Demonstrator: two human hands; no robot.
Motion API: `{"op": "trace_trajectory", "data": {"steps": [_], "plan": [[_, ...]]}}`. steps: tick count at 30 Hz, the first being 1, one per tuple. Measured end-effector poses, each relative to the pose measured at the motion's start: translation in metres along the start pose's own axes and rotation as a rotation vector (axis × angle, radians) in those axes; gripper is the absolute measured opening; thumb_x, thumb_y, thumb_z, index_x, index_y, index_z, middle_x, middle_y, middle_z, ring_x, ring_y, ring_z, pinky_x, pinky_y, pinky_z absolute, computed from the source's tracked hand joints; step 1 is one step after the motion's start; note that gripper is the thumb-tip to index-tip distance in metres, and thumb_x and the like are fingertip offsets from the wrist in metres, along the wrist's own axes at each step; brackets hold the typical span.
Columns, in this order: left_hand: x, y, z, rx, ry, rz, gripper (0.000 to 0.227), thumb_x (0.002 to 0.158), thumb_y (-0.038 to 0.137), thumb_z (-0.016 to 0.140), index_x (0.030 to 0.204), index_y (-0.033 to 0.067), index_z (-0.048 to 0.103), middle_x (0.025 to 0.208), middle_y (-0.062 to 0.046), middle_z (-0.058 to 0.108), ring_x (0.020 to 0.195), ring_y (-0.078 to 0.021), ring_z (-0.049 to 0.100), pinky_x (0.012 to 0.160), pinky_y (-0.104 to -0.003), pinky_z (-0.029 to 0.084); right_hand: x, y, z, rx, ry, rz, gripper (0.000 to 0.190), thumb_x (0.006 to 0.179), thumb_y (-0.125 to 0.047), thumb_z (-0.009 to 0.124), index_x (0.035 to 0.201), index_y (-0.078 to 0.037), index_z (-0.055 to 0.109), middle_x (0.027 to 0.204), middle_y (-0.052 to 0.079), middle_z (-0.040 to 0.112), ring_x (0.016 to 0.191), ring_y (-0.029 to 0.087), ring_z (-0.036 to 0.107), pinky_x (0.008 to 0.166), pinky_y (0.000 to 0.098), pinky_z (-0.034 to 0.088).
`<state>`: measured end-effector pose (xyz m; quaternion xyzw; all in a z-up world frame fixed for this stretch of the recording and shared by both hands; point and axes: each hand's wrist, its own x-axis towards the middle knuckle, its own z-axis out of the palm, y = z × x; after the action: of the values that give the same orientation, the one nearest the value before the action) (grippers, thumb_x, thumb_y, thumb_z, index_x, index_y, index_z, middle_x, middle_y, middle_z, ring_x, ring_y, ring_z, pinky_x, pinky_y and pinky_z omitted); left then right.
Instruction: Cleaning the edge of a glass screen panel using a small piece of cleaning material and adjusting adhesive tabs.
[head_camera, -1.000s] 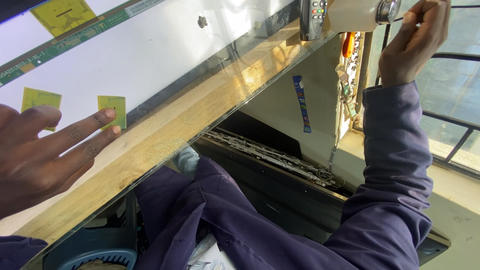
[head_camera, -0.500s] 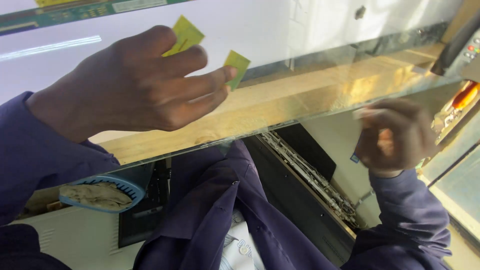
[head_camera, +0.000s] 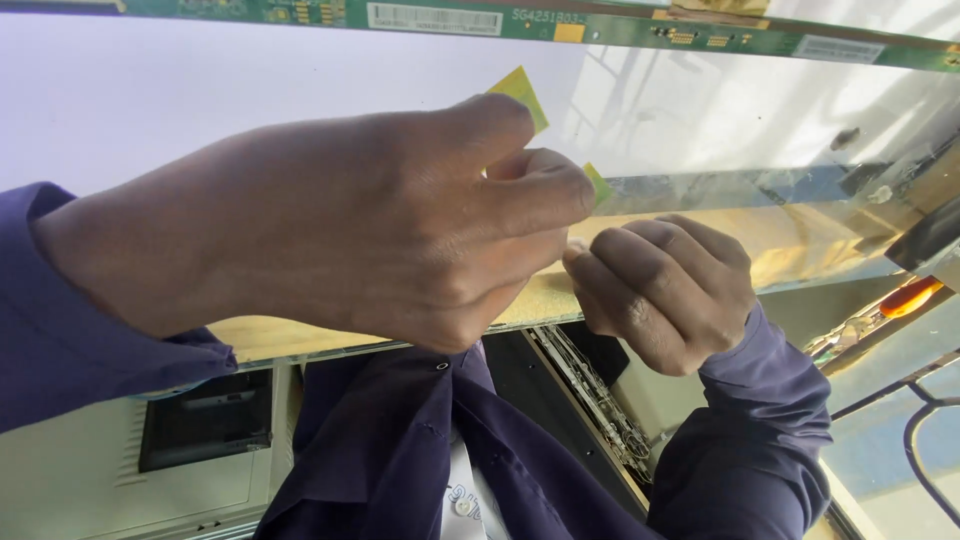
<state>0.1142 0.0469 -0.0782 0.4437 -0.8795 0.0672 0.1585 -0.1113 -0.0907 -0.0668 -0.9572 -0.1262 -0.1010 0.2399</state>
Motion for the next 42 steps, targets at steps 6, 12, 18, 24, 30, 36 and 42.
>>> {"op": "trace_trajectory", "data": {"steps": [6,12,18,24,30,36,42], "plan": [[-0.013,0.001,0.017,0.015,0.002,0.029,0.043,0.098,0.006,0.068,0.057,0.0169,0.062,0.063,0.003,0.050,0.071,-0.0108,0.039,0.066,-0.028,0.028,0.000,0.000,0.014,0.013,-0.002,-0.001,0.006,0.078,0.004,0.077,0.077,0.000,0.072,0.077,0.014,0.066,0.058,0.018,0.059,0.049,0.0287,0.053],[-0.025,0.003,0.030,0.013,-0.041,0.055,0.052,0.099,0.004,0.066,0.049,0.0154,0.057,0.058,0.001,0.043,0.066,-0.0131,0.035,0.066,-0.029,0.029,0.003,0.001,0.018,-0.007,-0.111,-0.051,0.003,0.080,0.000,0.072,0.078,0.000,0.071,0.081,0.016,0.069,0.064,0.021,0.062,0.052,0.0302,0.056],[-0.027,0.000,0.036,0.011,-0.037,0.047,0.051,0.099,0.004,0.066,0.049,0.0154,0.057,0.058,0.001,0.044,0.066,-0.0131,0.036,0.066,-0.029,0.029,-0.008,-0.001,0.015,-0.034,-0.124,-0.004,0.005,0.083,-0.004,0.075,0.082,-0.001,0.071,0.083,0.016,0.070,0.068,0.022,0.066,0.055,0.0313,0.058],[-0.030,0.003,0.036,0.004,-0.038,0.031,0.051,0.098,0.004,0.066,0.050,0.0154,0.058,0.058,0.001,0.044,0.066,-0.0131,0.036,0.066,-0.029,0.029,-0.004,0.003,0.021,-0.001,-0.122,-0.064,0.003,0.079,-0.001,0.074,0.080,-0.001,0.071,0.082,0.016,0.068,0.067,0.021,0.065,0.052,0.0300,0.057],[-0.031,0.003,0.040,0.000,-0.041,0.022,0.050,0.098,0.004,0.066,0.050,0.0153,0.058,0.058,0.001,0.045,0.067,-0.0130,0.036,0.066,-0.029,0.029,-0.010,0.001,0.023,0.002,-0.087,-0.016,0.005,0.080,-0.004,0.075,0.080,-0.003,0.070,0.081,0.014,0.068,0.068,0.022,0.065,0.055,0.0310,0.059],[-0.031,0.000,0.041,-0.001,-0.046,0.018,0.049,0.098,0.003,0.066,0.051,0.0153,0.059,0.058,0.001,0.045,0.067,-0.0130,0.037,0.066,-0.029,0.029,-0.005,0.005,0.024,0.031,-0.096,-0.071,0.004,0.076,0.001,0.073,0.077,-0.001,0.070,0.078,0.015,0.067,0.067,0.021,0.064,0.052,0.0311,0.058],[-0.030,0.003,0.041,-0.009,-0.046,0.011,0.049,0.098,0.003,0.067,0.051,0.0153,0.059,0.059,0.002,0.046,0.067,-0.0130,0.037,0.066,-0.029,0.029,-0.005,0.007,0.023,0.058,-0.125,-0.050,0.007,0.077,0.002,0.074,0.081,-0.002,0.070,0.084,0.015,0.067,0.071,0.022,0.065,0.056,0.0321,0.058]]}}
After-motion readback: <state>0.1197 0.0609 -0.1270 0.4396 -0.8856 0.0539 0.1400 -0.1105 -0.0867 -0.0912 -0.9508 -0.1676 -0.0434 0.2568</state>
